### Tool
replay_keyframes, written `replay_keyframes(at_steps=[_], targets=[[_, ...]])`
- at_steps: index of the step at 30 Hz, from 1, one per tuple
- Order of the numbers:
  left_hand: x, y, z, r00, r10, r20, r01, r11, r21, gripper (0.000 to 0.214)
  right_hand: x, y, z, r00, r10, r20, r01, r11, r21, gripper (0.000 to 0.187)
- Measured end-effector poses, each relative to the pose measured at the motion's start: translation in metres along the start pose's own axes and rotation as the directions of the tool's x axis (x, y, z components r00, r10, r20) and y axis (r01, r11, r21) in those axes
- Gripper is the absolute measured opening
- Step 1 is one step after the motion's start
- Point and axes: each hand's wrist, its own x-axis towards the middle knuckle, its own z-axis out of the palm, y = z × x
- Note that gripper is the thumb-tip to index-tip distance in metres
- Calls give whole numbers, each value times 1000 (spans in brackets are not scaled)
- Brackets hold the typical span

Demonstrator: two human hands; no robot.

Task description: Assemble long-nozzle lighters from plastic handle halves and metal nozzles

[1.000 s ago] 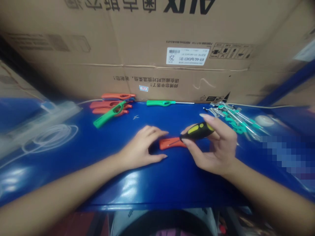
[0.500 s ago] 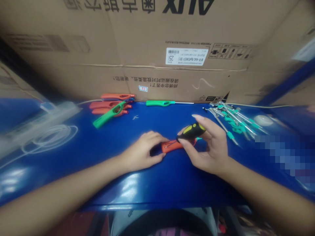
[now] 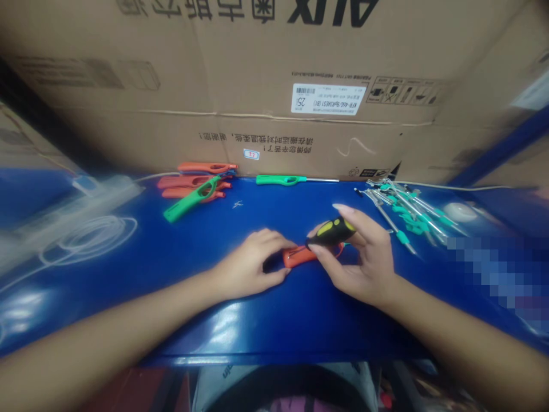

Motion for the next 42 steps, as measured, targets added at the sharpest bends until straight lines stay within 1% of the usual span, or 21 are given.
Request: replay_keyframes(at_steps=[3, 8, 13, 16, 21, 24, 28, 31, 33, 36, 37, 38, 40, 42], targets=[[1, 1, 0, 1000, -5, 7, 5, 1000, 3, 38, 0, -2, 0, 1000, -10, 12, 10, 1000, -12, 82], [2, 3, -1, 1000, -10, 17, 10, 1000, -4, 35, 0, -3, 0, 999, -51, 10, 51, 998, -29, 85], [2, 4, 0, 1000, -15, 26, 16, 1000, -17, 30, 4, -5, -1, 996, -91, 15, 91, 994, -56, 83], [3, 4, 1, 1000, -13, 28, 14, 1000, -25, 28, 7, -7, -3, 996, -84, 42, 86, 995, -51, 80], [3, 3, 2, 999, -36, 17, 37, 998, -51, 30, 11, -11, -5, 981, -55, 186, 42, 996, 73, 73], [3, 4, 3, 999, -41, 17, 42, 998, -49, 30, 12, -13, -3, 980, -32, 198, 10, 994, 112, 67], [4, 9, 3, 999, -22, 25, 22, 1000, -9, 30, 16, -12, -1, 984, 66, 166, -74, 997, 39, 66], [4, 13, 3, 1000, -6, 28, 5, 1000, 8, 31, 27, -12, -1, 979, 115, 170, -113, 993, -26, 68], [4, 13, 4, 999, -4, 34, 4, 1000, 9, 34, 37, -14, -3, 966, 162, 203, -172, 985, 31, 61], [3, 12, 4, 999, -7, 50, 6, 1000, 13, 38, 49, -18, -7, 944, 226, 240, -270, 948, 171, 45], [3, 12, 4, 999, -4, 52, 4, 1000, 12, 39, 52, -18, -8, 945, 219, 242, -266, 947, 179, 42], [3, 11, 4, 999, 0, 52, -1, 1000, 7, 39, 55, -19, -9, 953, 188, 239, -228, 962, 149, 41], [3, 12, 4, 999, 11, 49, -10, 1000, -3, 40, 58, -18, -10, 969, 71, 237, -71, 997, -10, 42], [4, 13, 4, 999, 17, 48, -16, 1000, -10, 42, 61, -16, -10, 971, -57, 231, 104, 975, -195, 38]])
